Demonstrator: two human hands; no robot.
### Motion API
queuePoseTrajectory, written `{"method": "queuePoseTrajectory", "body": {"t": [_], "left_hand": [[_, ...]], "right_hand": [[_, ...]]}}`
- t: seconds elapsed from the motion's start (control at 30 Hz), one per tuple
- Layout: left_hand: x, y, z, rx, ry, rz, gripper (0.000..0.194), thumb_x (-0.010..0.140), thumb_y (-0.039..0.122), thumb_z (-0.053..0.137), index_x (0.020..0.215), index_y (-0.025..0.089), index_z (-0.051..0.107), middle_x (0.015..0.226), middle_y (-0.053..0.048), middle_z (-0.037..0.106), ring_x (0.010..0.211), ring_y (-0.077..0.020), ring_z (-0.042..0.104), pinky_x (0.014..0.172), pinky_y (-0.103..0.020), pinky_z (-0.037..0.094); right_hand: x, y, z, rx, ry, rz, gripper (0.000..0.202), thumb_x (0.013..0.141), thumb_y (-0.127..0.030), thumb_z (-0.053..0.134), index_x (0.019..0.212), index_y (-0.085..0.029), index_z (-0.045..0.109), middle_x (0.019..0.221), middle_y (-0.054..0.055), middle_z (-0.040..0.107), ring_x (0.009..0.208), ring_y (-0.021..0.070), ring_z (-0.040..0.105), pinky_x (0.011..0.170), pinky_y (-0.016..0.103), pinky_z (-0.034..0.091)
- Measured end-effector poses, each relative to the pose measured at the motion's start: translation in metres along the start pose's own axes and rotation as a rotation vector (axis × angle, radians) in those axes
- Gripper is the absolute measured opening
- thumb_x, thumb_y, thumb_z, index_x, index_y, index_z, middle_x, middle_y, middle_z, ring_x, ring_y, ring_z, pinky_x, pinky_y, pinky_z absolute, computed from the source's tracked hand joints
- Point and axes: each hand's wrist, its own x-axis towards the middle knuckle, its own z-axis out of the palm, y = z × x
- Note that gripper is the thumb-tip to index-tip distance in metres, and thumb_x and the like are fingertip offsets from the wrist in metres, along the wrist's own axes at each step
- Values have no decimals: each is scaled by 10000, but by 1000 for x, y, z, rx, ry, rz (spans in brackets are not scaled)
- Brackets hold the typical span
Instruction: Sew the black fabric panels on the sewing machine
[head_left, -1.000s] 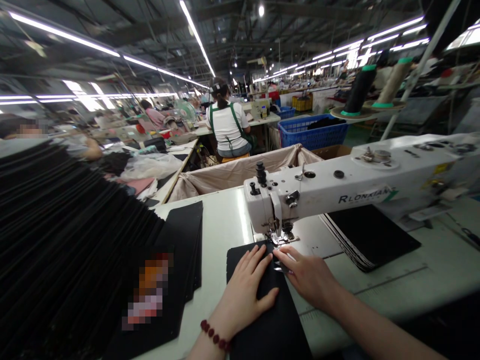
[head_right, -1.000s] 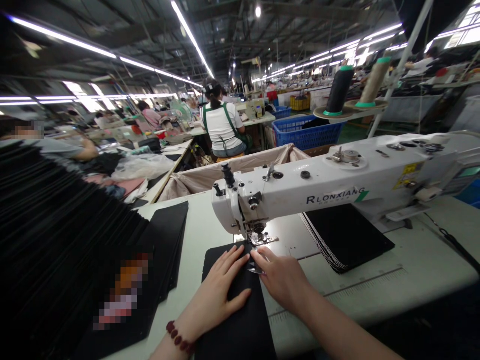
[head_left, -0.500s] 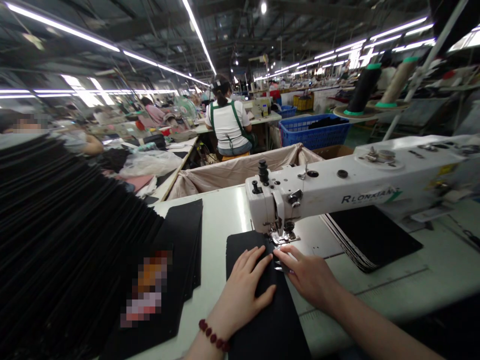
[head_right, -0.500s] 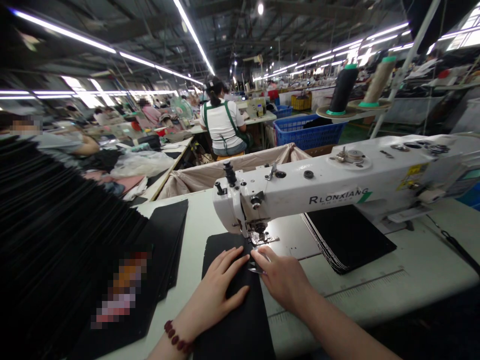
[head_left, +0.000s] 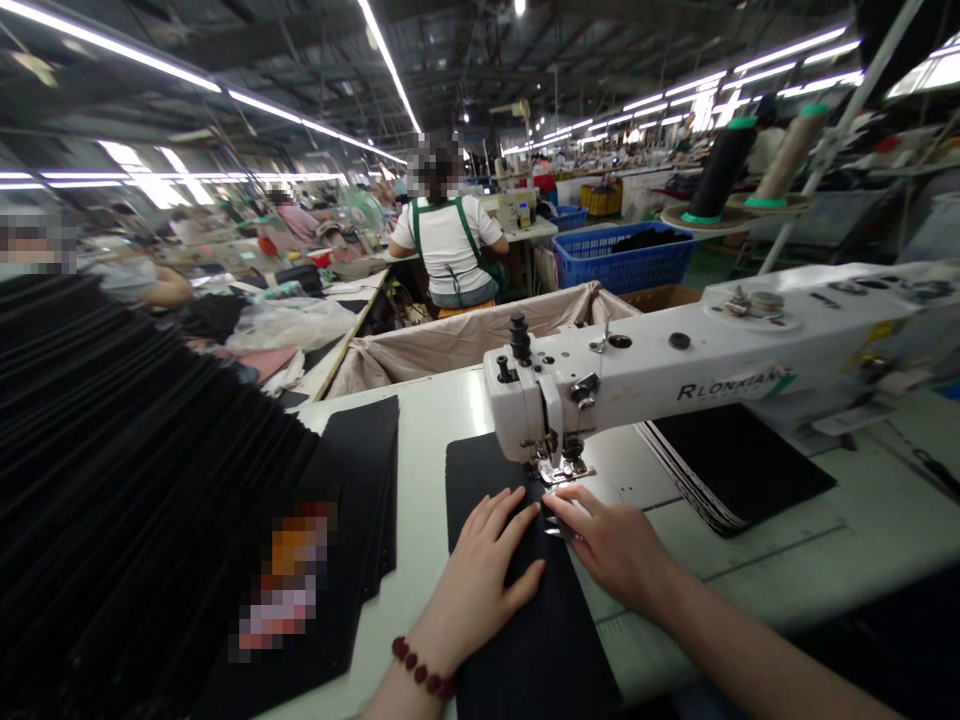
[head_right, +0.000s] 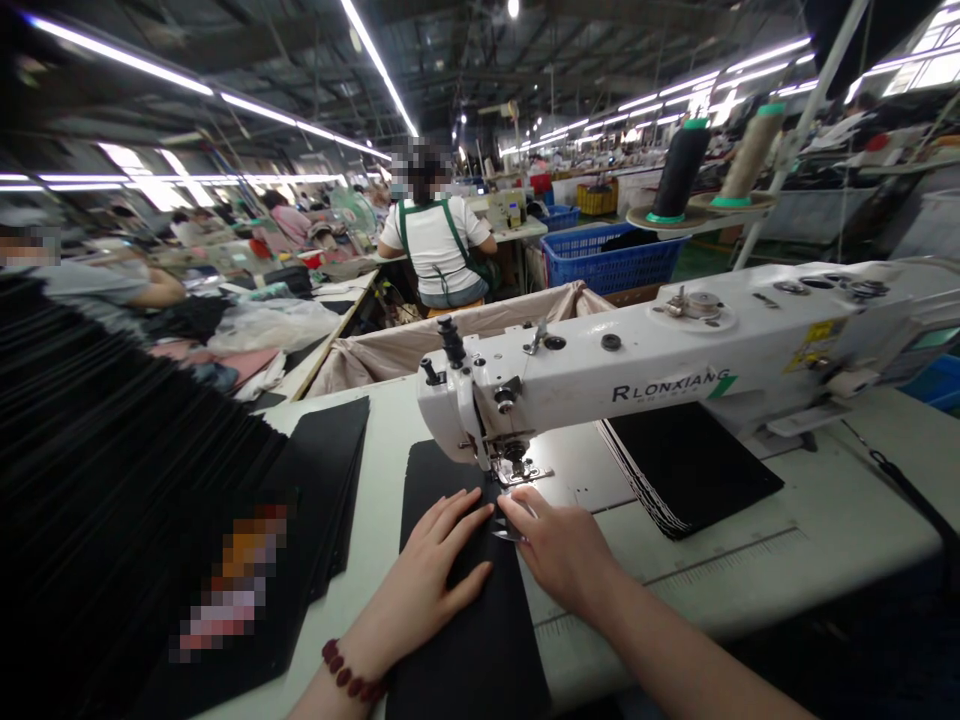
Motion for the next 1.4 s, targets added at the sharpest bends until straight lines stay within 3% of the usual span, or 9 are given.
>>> {"method": "queuePoseTrajectory", "body": {"t": [1.4], "left_hand": [[4, -9, 7, -17, 44, -1, 435, 917, 286, 487, 1346, 291, 419, 1448, -18, 399, 1340, -221, 353, 1132, -481, 284]], "right_hand": [[-1, 3, 6, -9, 0, 6, 537, 842, -192, 429, 1363, -314, 389, 1373, 1, 464, 980, 205, 614, 787, 335, 483]]}}
